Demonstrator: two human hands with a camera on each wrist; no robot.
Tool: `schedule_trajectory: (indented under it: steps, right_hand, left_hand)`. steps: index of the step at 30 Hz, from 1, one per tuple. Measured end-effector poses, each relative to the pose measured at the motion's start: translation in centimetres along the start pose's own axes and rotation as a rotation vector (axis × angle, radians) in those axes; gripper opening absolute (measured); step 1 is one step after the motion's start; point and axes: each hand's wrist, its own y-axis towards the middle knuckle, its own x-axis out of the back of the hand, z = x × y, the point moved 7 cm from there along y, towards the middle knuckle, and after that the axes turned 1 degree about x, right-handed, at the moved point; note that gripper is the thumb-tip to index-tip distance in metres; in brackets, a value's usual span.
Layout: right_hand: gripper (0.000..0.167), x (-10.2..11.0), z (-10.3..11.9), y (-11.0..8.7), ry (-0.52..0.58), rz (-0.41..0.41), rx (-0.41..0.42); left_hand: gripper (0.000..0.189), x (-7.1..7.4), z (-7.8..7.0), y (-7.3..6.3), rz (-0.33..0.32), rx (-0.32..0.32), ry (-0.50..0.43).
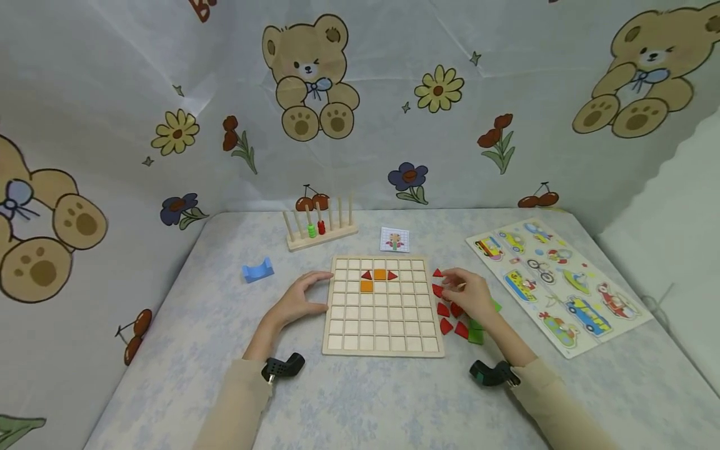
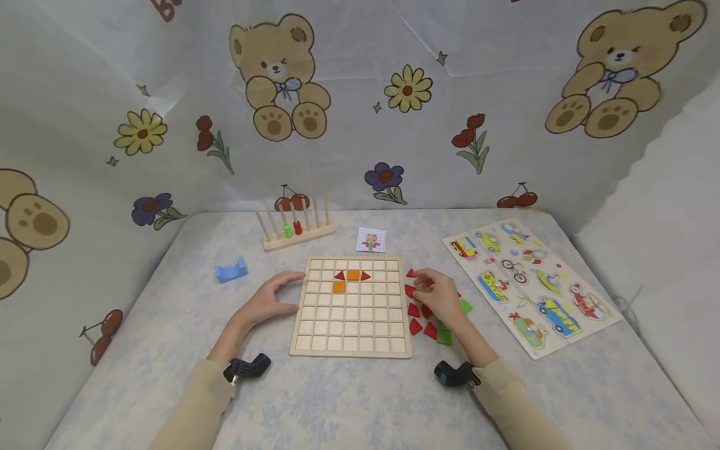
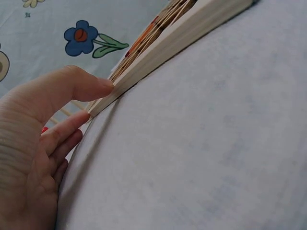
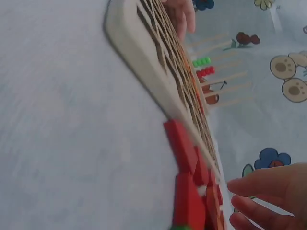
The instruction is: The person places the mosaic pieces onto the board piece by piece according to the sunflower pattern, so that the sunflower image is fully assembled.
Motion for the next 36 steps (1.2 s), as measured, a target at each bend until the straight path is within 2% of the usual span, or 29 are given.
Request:
schedule_trajectory:
  steps: [4,11,13,18,21,25,30,36]
  right_hand:
    - [0.037,1.0,-1.6,-1.3,-0.019,0.027,-0.031]
    - [0.038,0.3,-2.1,-1.2,-0.037,0.050,-0.031]
    - [0.037,0.1,-2.1,-1.0,-0.057,0.048,-0.026]
    - [0.039,0.5,-1.7,-0.7,-0.031,0.019,-0.048]
    - [0.038,0.2,-0.4,-0.3,0.013,0.012,-0.030]
    - [0.037,-1.9,2.0,1.0,0.064,0.042,0.026]
    - [0.036,-5.7,5.0,2.5,0.121,0.125,0.073]
    - [0.034,-8.8,6.6,3.4,0.126,0.185,0.107]
  left_hand:
    - [0.069,-0.2,-0.4,-0.1,-0.008,0.013,0.003]
    - [0.067,0.4,-3.7,-1.4,0.021,-0.009,-0.007]
    - [0.067,0.3,-3.2,-1.2,0.019,-0.007,-0.001]
    - [0.071,-0.1,-0.7,-0.2,0.008,-0.002,-0.001]
    - [0.071,0.0,-0.3,-0.1,0.006,-0.005,-0.014]
    - [0.069,0.2,-0.3,-0.2,-0.002,-0.013,-0.015]
    - [0.068,0.3,-0.4,-0.3,-0.004,-0.025,-0.021]
    - [0.070,0.1,-0.5,-0.2,0.001,-0.031,-0.020]
